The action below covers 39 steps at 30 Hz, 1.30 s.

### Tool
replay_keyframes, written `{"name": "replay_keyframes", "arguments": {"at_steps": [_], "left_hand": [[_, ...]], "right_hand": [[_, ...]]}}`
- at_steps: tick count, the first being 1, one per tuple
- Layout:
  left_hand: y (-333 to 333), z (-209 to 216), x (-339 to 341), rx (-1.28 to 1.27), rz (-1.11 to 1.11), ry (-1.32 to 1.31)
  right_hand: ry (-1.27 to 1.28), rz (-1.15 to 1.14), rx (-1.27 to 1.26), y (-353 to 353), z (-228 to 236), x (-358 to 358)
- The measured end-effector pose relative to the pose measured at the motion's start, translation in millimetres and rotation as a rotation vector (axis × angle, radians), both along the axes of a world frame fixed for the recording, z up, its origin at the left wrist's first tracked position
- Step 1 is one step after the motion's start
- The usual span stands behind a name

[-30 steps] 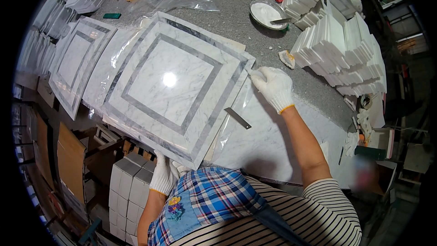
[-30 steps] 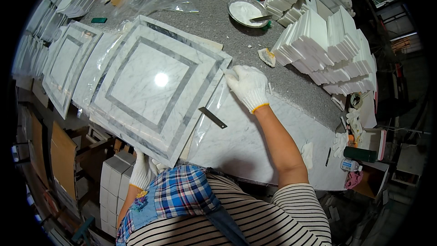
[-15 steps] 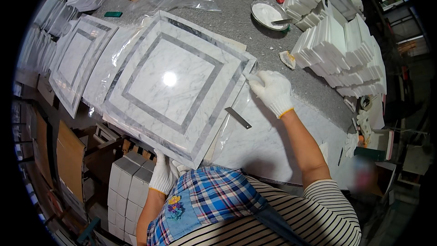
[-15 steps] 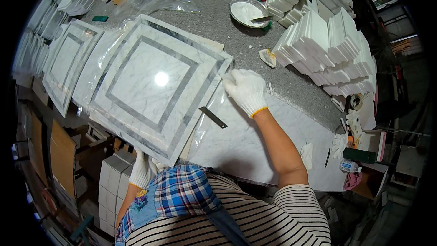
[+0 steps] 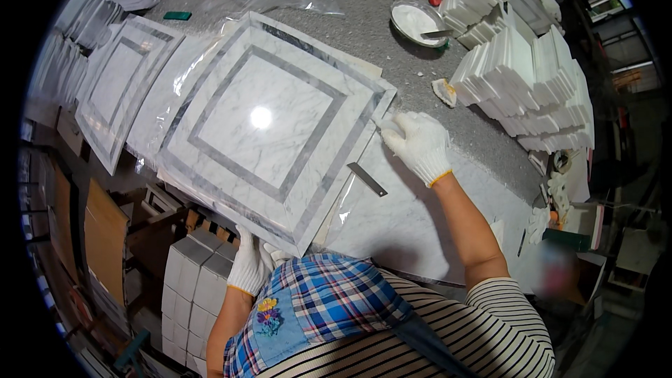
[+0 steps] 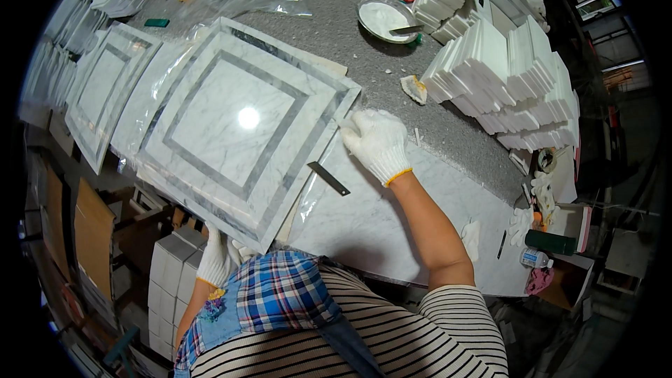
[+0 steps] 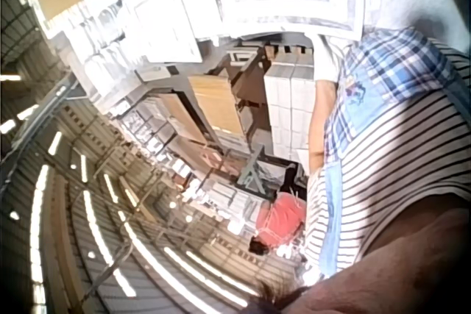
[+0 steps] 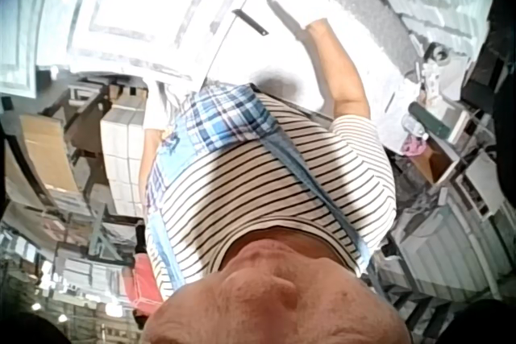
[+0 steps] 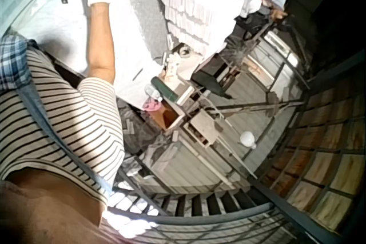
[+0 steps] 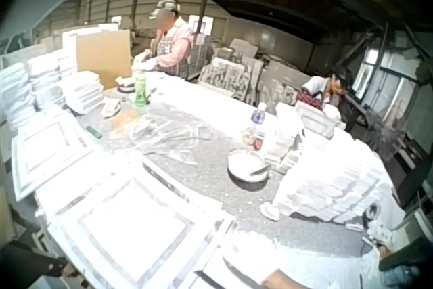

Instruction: The person uses a utility knife to trim the edges of a square marble-patterned tile on a workbench. They repeatedly scrape the edges and corners to remove excess material, then wipe the surface with a cloth. The person finishes by adjusting their head-mounted camera.

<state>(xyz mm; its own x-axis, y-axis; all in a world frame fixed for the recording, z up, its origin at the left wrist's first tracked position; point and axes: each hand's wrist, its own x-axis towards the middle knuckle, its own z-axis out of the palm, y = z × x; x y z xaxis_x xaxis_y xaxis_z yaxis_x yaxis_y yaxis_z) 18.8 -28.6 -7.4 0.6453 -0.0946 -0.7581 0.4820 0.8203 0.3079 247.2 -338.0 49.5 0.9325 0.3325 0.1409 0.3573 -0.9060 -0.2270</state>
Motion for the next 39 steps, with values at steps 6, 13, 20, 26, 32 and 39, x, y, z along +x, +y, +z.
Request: {"name": "replay_keyframes", "arguments": {"at_steps": [6, 13, 20, 26, 32, 39], "left_hand": [[2, -2, -1, -0.011, -0.012, -0.044], [7, -6, -4, -0.022, -0.056, -0.089], [10, -8, -4, -0.035, -0.119, -0.098], [13, -10, -6, -0.087, -0.133, -0.078], [3, 1, 0, -0.022, -0.005, -0.025], [11, -15, -9, -0.116, -0.016, -0.059]], "right_hand": [[0.002, 0.036, -0.005, 2, 1, -3], [-0.029, 0.078, 0.009, 4, 0, -5], [-0.005, 0.1, -0.004, 5, -1, -9], [-0.036, 0.136, 0.025, 7, 0, -13], [-0.003, 0.149, -0.031, 8, -2, -15], [0.026, 0.152, -0.106, 13, 6, -16]]}}
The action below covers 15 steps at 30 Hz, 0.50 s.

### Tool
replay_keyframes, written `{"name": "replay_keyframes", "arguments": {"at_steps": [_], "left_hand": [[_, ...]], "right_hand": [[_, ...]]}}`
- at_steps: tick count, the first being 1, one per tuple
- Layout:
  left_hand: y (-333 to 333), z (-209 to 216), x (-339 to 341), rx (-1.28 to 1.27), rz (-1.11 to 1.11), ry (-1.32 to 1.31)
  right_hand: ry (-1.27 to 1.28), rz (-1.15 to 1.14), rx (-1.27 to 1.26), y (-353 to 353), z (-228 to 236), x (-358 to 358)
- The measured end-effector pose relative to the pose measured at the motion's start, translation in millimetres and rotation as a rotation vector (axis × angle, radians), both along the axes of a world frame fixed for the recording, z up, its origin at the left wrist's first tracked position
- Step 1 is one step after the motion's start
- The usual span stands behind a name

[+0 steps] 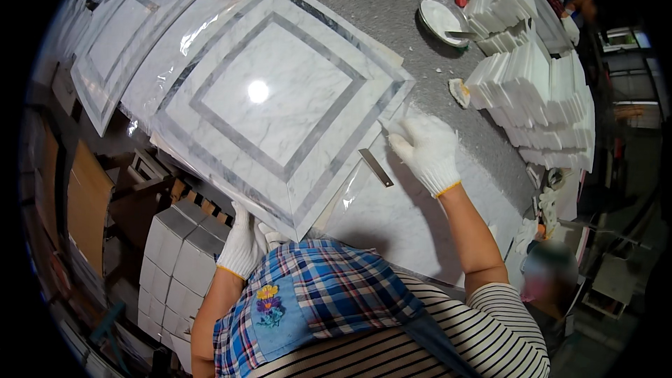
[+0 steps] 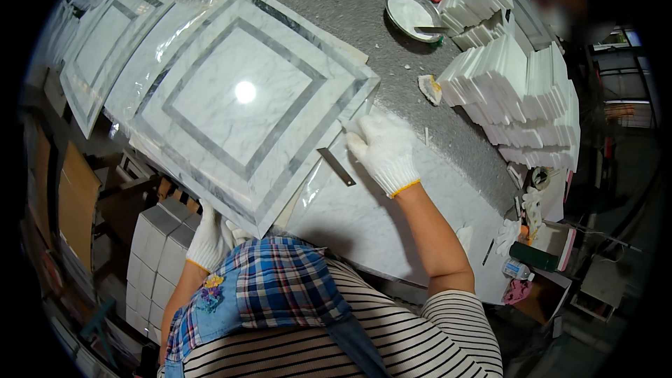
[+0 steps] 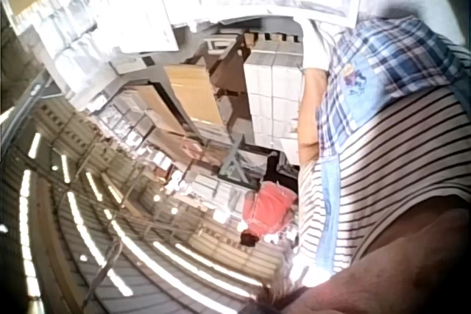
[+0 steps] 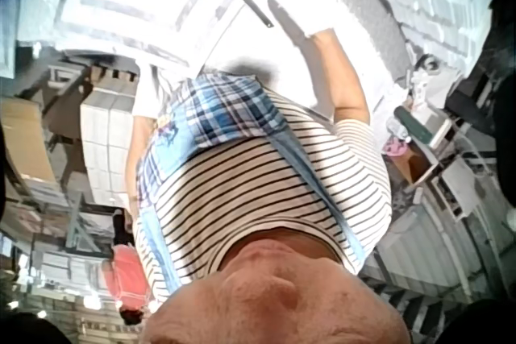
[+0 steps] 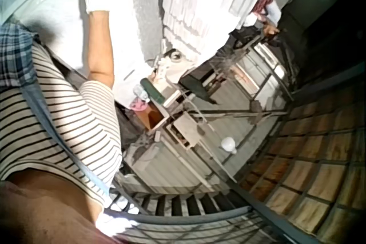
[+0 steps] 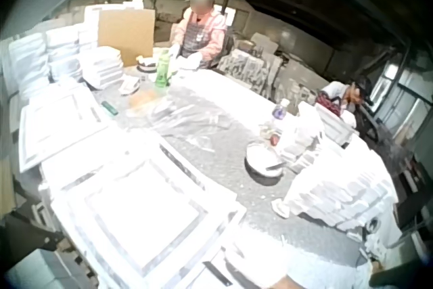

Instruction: The person uses a utility knife to trim the edges of a square marble-patterned tile on a workbench. They repeatedly scrape the edges and corners to remove excess material, then wipe the surface with a cloth. The person finishes by adjusting their head-mounted camera.

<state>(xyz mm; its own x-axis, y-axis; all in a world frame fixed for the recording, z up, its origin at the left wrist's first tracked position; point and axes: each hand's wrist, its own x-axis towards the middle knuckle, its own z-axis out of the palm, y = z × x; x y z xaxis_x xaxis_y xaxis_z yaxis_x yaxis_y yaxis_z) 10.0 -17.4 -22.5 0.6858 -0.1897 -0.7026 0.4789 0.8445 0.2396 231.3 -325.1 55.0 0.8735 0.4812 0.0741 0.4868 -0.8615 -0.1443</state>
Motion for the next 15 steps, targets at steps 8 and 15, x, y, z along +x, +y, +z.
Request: {"name": "replay_keyframes", "arguments": {"at_steps": [8, 15], "left_hand": [[-2, 7, 4, 0.037, -0.009, -0.005], [-1, -6, 1, 0.035, 0.074, 0.061]], "right_hand": [[-0.047, 0.001, 0.006, 3, 2, -7], [-0.037, 0.045, 0.022, 10, 6, -13]]}}
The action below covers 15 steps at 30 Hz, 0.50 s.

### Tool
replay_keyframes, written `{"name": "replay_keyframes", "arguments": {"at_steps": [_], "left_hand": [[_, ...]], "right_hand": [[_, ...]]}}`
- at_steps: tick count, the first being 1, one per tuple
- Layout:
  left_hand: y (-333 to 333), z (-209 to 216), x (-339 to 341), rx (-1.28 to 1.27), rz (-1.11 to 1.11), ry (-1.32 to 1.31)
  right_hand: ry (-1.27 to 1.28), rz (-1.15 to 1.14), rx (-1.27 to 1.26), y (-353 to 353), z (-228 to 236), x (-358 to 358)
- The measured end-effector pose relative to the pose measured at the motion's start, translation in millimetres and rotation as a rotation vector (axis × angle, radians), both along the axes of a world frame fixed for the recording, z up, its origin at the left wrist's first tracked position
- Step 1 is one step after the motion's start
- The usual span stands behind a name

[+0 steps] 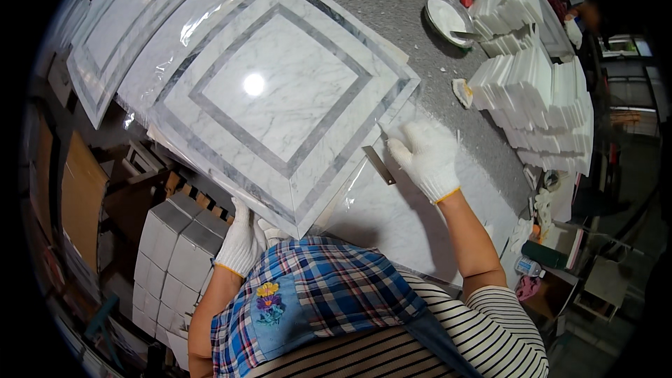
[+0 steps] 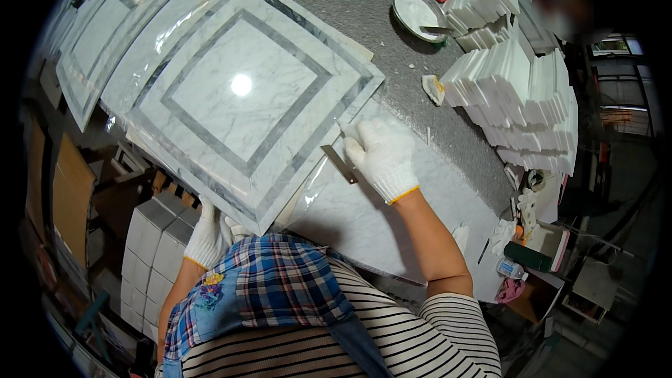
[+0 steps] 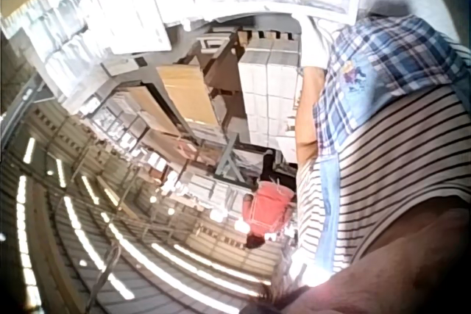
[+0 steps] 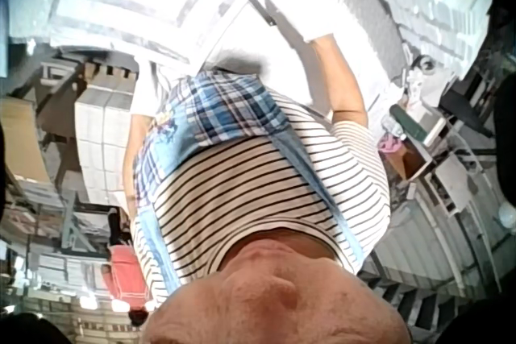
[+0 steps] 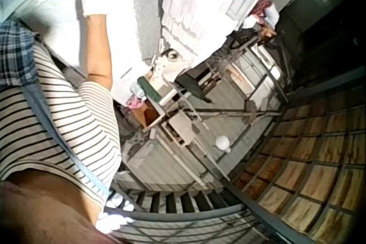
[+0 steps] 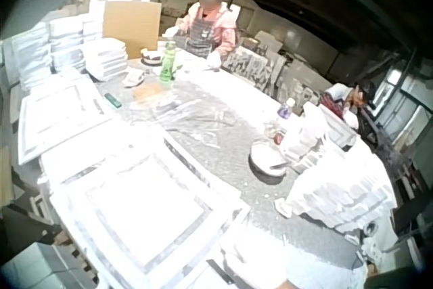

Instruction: The person uses a utility knife to trim the edges of a square marble-patterned tile on a workbench. They repeatedly scrape the edges and corners to remove excess material, then wipe the surface with a cloth. The person finishes by adjusting their head-mounted camera.

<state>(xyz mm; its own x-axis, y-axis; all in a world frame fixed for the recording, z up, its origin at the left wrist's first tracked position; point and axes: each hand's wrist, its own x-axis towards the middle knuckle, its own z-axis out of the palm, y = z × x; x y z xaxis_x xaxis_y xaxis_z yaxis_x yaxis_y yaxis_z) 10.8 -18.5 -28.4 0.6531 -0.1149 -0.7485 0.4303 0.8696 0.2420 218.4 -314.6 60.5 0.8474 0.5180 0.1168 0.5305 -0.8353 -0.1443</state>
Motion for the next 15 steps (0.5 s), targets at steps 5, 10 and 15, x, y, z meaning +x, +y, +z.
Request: {"name": "replay_keyframes", "arguments": {"at_steps": [5, 10, 15], "left_hand": [[1.3, 14.4, 4.0, -0.027, -0.081, -0.036], [-1.5, 14.0, 3.9, 0.008, -0.054, -0.035], [-2.4, 12.2, 3.7, 0.002, -0.021, -0.011]], "right_hand": [[-0.033, 0.037, 0.022, 1.3, -0.9, -4.2], [-0.021, 0.041, 0.016, 3.3, -1.1, -7.8], [-0.042, 0.004, 0.017, 0.5, -5.9, -8.9]]}}
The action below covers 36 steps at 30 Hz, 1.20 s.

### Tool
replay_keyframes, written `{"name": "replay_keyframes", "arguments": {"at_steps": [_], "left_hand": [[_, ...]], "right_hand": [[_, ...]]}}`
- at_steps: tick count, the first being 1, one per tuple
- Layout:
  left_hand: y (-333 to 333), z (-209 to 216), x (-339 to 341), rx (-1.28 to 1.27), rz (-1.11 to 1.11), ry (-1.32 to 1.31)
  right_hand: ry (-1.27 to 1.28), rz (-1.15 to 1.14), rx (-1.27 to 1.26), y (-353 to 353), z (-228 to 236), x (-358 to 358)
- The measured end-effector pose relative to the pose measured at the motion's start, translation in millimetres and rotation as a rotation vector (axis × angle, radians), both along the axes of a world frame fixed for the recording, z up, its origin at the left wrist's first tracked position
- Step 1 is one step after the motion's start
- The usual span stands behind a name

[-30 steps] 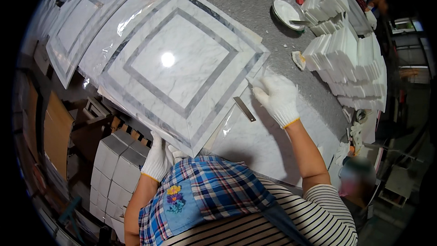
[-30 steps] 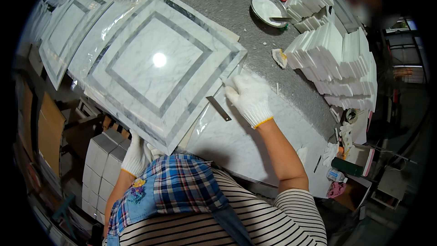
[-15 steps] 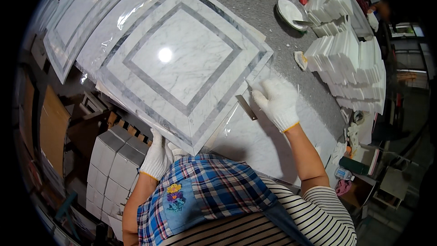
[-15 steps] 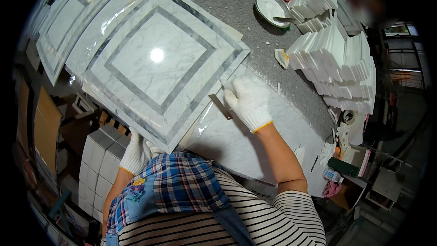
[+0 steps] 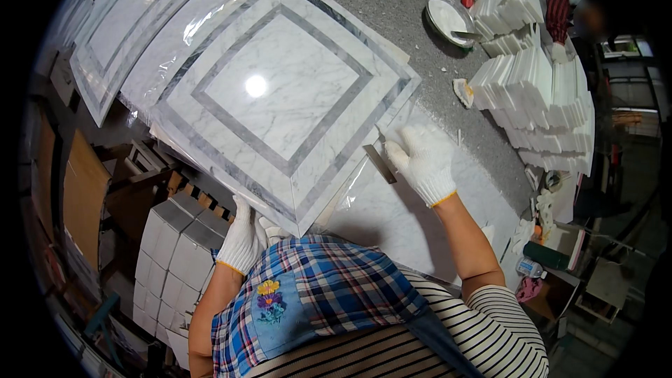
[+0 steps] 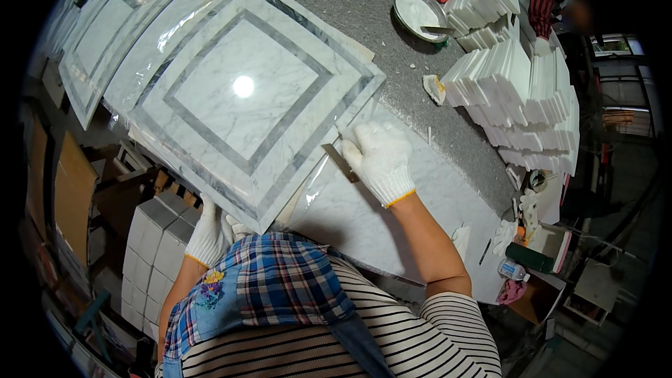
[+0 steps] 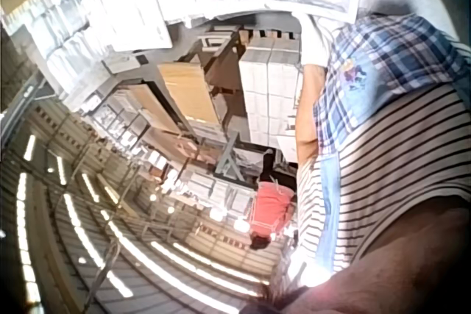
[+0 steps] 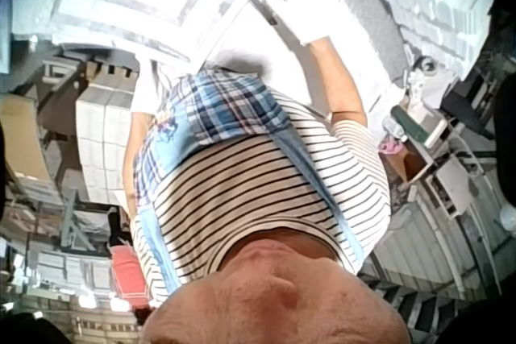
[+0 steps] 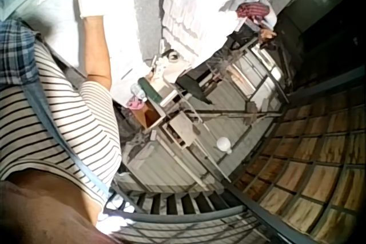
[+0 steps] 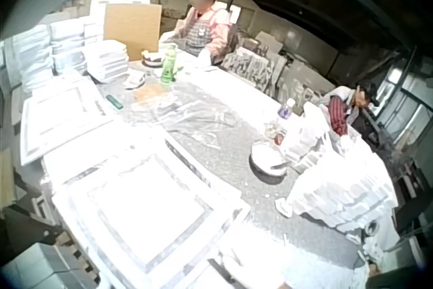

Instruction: The person uses a utility knife to trim the edges of a square marble-patterned tile on a workbench. They repeatedly scrape the edges and corners to remove excess material, then wipe the surface with a cloth. The person finishes by adjusting their head-mounted camera.

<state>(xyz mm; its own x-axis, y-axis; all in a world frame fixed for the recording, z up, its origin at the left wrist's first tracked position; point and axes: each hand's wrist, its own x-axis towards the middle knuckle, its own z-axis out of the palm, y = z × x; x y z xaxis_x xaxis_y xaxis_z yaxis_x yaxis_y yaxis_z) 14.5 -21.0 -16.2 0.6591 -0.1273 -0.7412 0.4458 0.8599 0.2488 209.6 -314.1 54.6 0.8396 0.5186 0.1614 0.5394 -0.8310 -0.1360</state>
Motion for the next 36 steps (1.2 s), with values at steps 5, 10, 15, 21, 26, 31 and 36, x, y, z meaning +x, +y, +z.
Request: {"name": "replay_keyframes", "arguments": {"at_steps": [5, 10, 15, 21, 26, 31, 36], "left_hand": [[3, 4, -1, 0.006, -0.076, -0.061], [3, 4, -1, -0.006, -0.076, -0.045], [3, -4, -3, 0.017, -0.062, -0.043], [1, 4, -1, 0.016, -0.069, -0.04], [2, 4, 0, 0.009, -0.059, -0.027], [5, 2, -2, -0.005, -0.092, -0.068], [3, 4, -1, -0.008, -0.072, -0.068]], "right_hand": [[-0.003, 0.013, 0.019, 0, 1, -3], [0.044, 0.014, -0.002, 4, 7, -9], [0.092, 0.013, -0.02, 8, 8, -17], [0.065, 0.05, 0.018, 13, 6, -24], [0.085, 0.049, 0.014, 11, 5, -25], [0.076, 0.067, 0.037, 13, 7, -28], [0.105, 0.071, 0.032, 14, 6, -34]]}}
